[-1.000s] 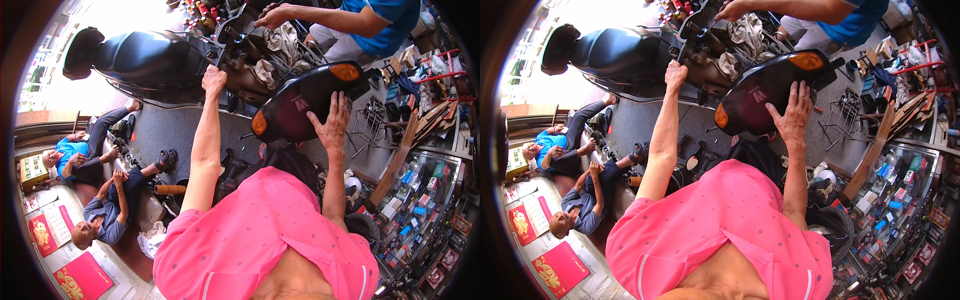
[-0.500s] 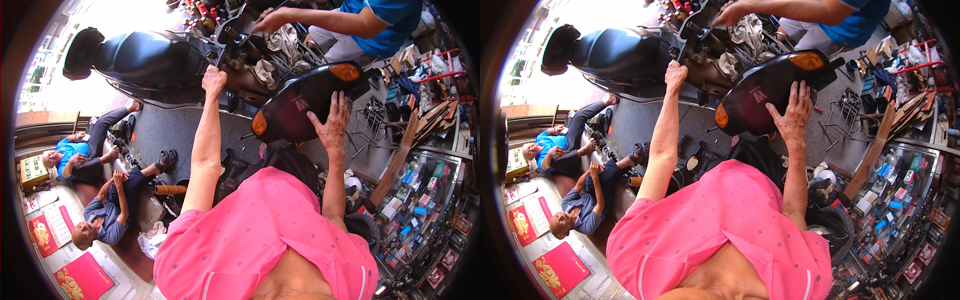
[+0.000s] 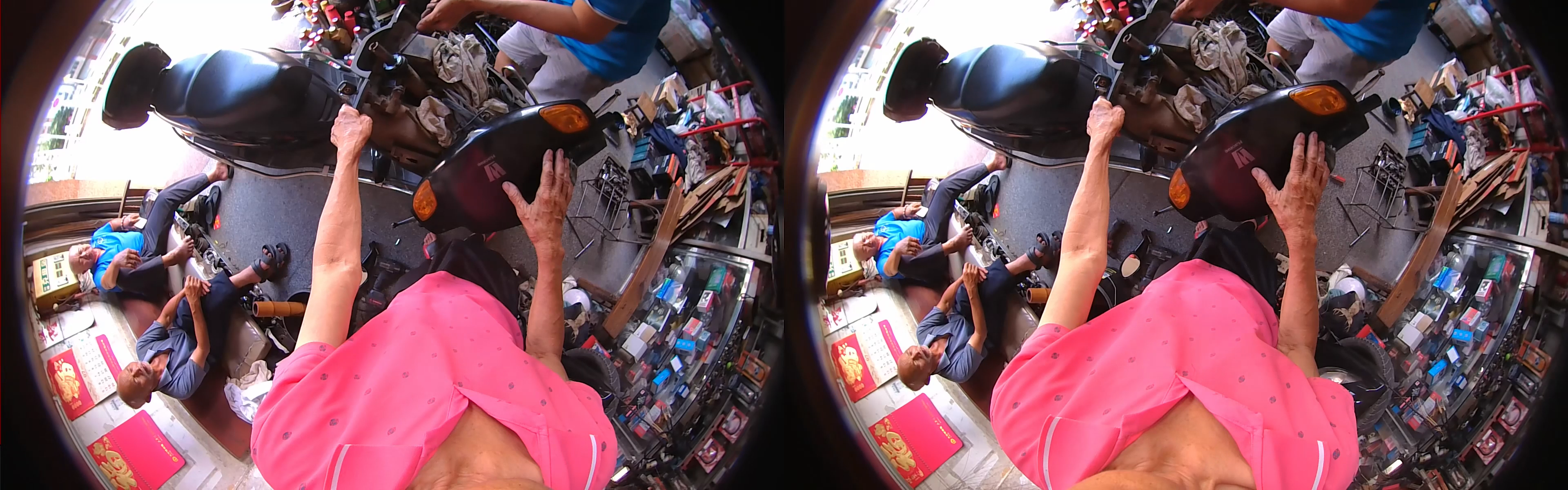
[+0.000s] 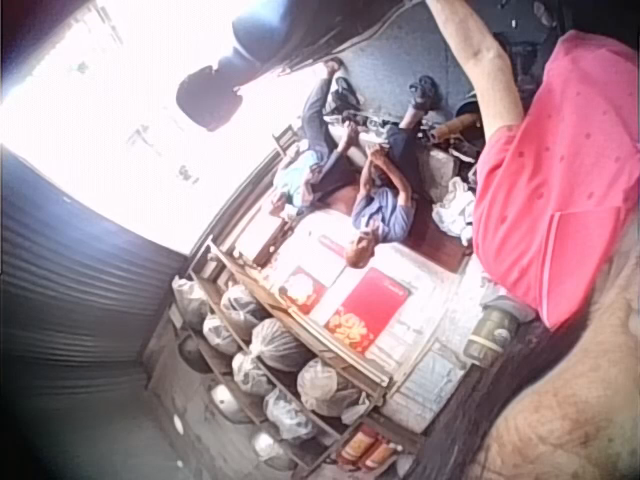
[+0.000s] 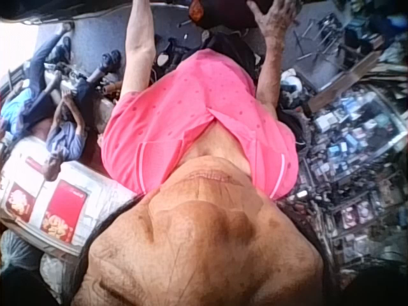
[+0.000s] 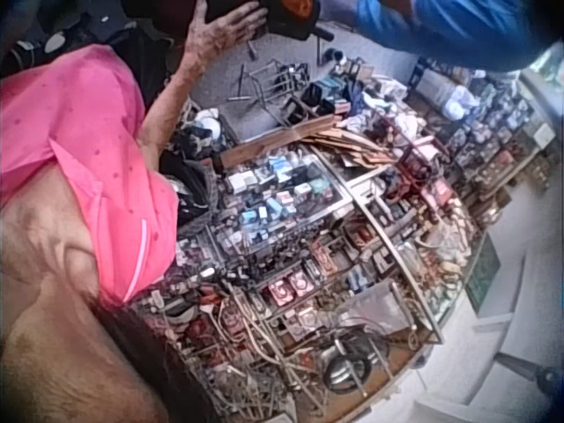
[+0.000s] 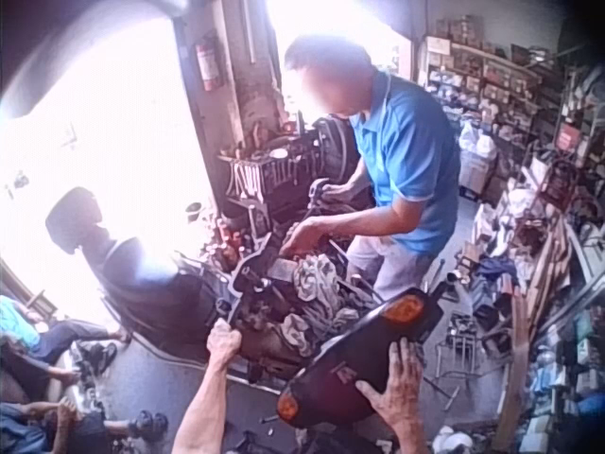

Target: The person is repairing the front panel of a motorcycle.

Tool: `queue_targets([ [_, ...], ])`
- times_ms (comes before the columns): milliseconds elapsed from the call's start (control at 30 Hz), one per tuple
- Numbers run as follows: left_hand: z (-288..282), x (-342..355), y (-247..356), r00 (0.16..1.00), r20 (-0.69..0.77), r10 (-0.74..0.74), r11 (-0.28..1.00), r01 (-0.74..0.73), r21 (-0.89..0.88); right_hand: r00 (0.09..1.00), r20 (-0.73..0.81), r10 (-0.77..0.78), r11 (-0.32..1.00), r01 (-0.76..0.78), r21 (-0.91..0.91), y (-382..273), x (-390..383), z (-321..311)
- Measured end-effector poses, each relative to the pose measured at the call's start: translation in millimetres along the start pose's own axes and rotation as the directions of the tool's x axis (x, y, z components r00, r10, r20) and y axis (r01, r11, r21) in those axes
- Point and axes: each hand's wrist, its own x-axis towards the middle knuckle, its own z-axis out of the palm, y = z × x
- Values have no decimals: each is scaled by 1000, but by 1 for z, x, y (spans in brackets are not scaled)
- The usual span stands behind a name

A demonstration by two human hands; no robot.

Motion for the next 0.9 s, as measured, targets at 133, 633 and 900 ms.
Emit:
queue_targets([
  [133, 0, -1, 0, 1000, -5, 4, 1000, -4, -6, 1000, -5, -2, 1000, 2, 1, 1, 0, 1],
  [633, -3, -2, 3, 1000, 8, -8, 1000, 8, 0, 1000, -14, -5, 1000, 5, -20, 1, -1, 1],
  [900, -4, -3, 4, 1000, 19, -19, 1000, 19, 13, 999, -26, -19, 1000, 19, -16, 0, -1, -1],
])
